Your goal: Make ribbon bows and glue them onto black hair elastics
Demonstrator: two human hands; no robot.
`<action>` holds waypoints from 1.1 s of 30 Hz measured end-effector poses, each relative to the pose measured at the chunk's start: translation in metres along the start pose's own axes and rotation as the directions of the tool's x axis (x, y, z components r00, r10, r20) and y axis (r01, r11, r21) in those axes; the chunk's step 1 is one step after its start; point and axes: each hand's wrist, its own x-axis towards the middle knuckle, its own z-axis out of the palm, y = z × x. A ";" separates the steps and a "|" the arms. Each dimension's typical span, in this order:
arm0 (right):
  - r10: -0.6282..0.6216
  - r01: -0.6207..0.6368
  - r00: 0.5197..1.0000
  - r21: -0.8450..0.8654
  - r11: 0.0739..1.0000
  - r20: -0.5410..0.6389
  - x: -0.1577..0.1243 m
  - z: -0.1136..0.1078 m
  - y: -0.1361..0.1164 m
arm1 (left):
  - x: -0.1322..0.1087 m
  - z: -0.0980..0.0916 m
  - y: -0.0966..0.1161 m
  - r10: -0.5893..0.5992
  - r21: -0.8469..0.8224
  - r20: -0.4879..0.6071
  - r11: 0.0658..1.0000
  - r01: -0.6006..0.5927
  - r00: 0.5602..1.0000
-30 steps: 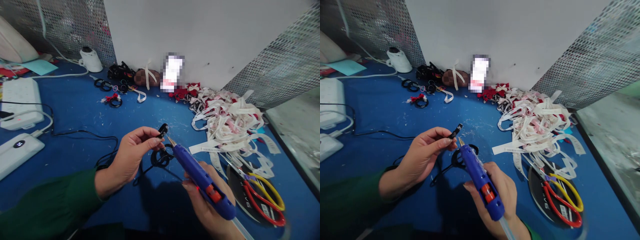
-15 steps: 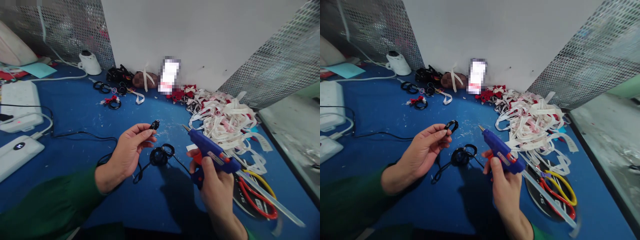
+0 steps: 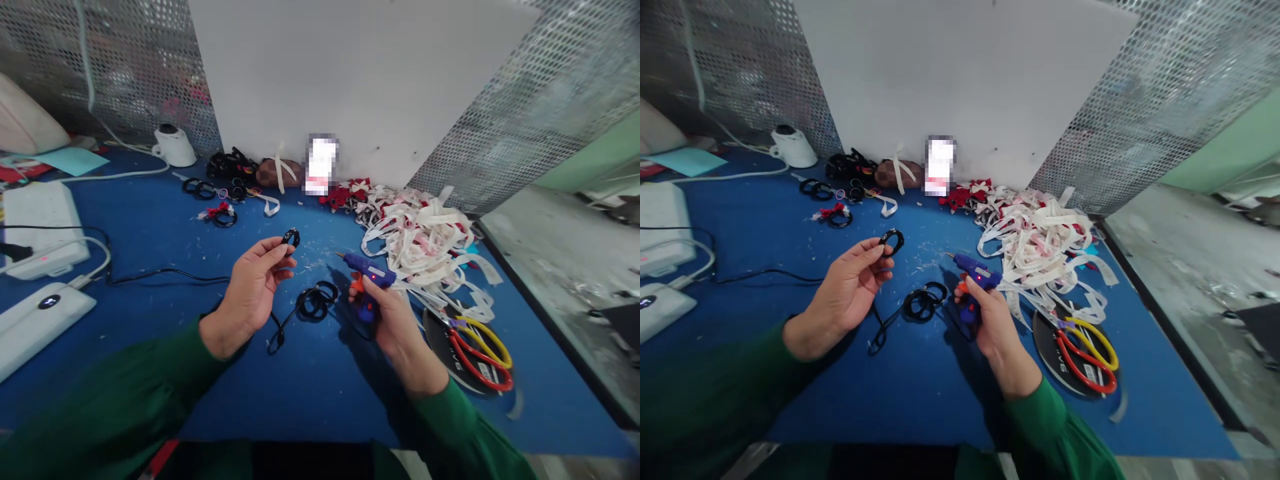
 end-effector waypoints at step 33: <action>-0.459 0.152 0.808 -0.884 -0.443 0.369 0.148 0.059 -0.122 | 0.001 -0.001 0.017 -0.062 -0.109 0.037 0.992 0.065 0.997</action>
